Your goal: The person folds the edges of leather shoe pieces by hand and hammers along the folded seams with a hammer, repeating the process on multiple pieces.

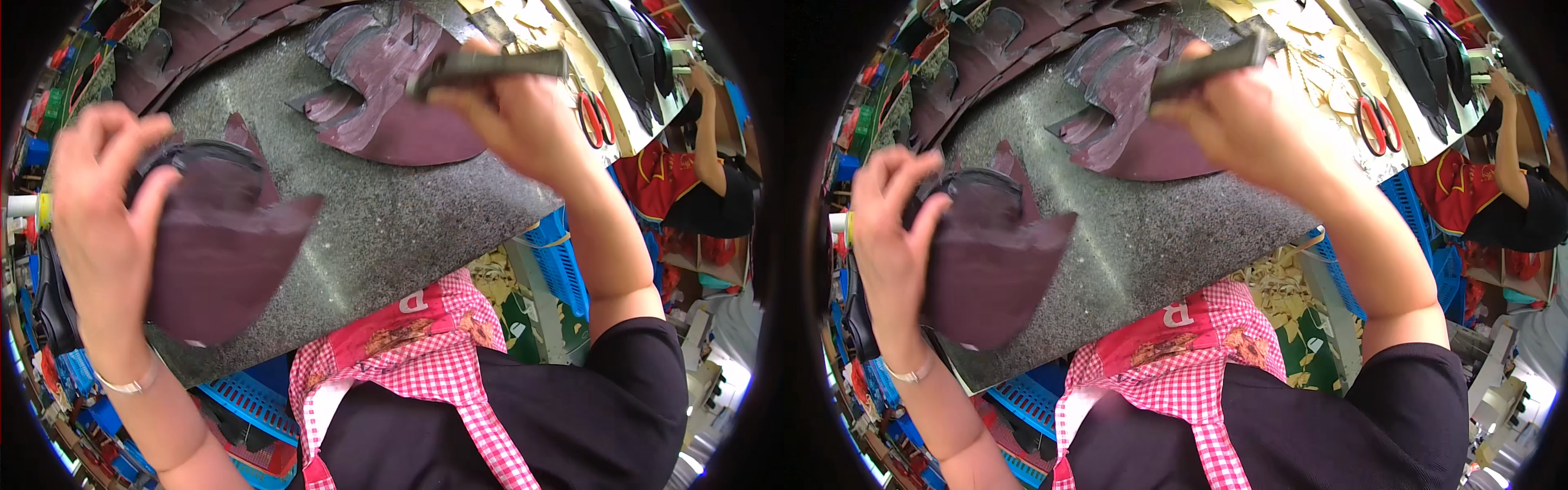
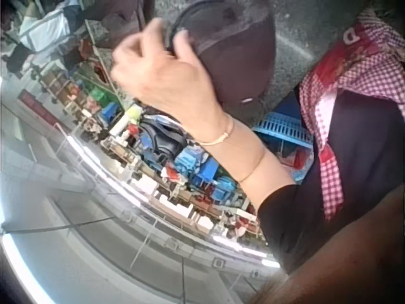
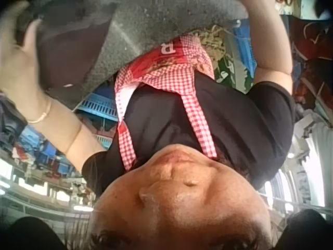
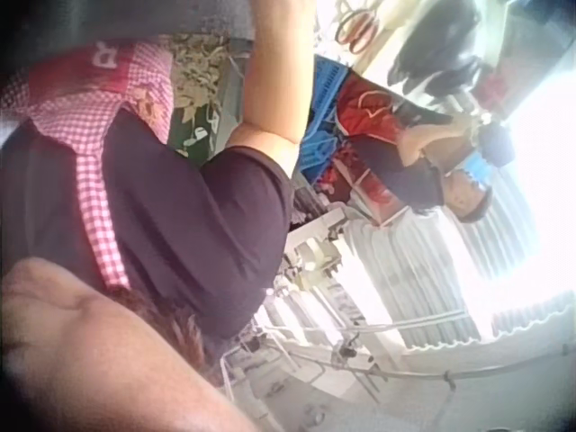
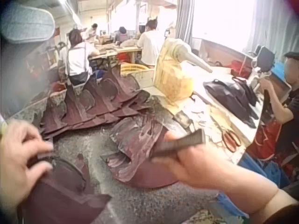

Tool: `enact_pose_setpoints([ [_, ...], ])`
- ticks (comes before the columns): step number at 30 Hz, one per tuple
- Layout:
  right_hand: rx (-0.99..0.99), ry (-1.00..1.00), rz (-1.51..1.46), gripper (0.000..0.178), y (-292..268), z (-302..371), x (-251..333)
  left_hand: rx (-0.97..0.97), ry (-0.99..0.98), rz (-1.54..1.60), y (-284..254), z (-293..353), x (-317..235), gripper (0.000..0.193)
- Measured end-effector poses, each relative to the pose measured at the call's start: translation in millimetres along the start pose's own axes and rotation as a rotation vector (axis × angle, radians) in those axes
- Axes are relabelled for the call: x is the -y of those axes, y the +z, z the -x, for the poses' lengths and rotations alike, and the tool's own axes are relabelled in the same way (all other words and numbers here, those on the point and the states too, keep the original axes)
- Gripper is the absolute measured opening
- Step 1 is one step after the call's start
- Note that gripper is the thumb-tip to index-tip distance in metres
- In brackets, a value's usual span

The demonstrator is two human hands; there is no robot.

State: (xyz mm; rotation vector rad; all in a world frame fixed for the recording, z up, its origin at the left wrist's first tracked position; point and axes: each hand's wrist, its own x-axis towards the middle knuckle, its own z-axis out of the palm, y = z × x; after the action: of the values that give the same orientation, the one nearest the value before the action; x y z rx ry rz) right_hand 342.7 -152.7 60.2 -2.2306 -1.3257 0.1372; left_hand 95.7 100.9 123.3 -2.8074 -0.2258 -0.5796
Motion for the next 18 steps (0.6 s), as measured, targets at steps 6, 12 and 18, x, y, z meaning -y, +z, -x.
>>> enact_pose_setpoints([
  [6, -0.172, -0.101, -0.013, 0.032, 33, -123, -91, -0.068, 0.199, 0.420, 114, -97, -53, 0.029],
  [12, 0.327, -0.657, 0.731, 0.034, 33, -189, -89, 0.137, 0.067, 0.194, 152, -121, -83, 0.038],
  [18, 0.259, -0.234, 0.532, 0.047, 31, -181, -55, 0.369, 0.192, 0.828, 101, -113, -61, 0.038],
])
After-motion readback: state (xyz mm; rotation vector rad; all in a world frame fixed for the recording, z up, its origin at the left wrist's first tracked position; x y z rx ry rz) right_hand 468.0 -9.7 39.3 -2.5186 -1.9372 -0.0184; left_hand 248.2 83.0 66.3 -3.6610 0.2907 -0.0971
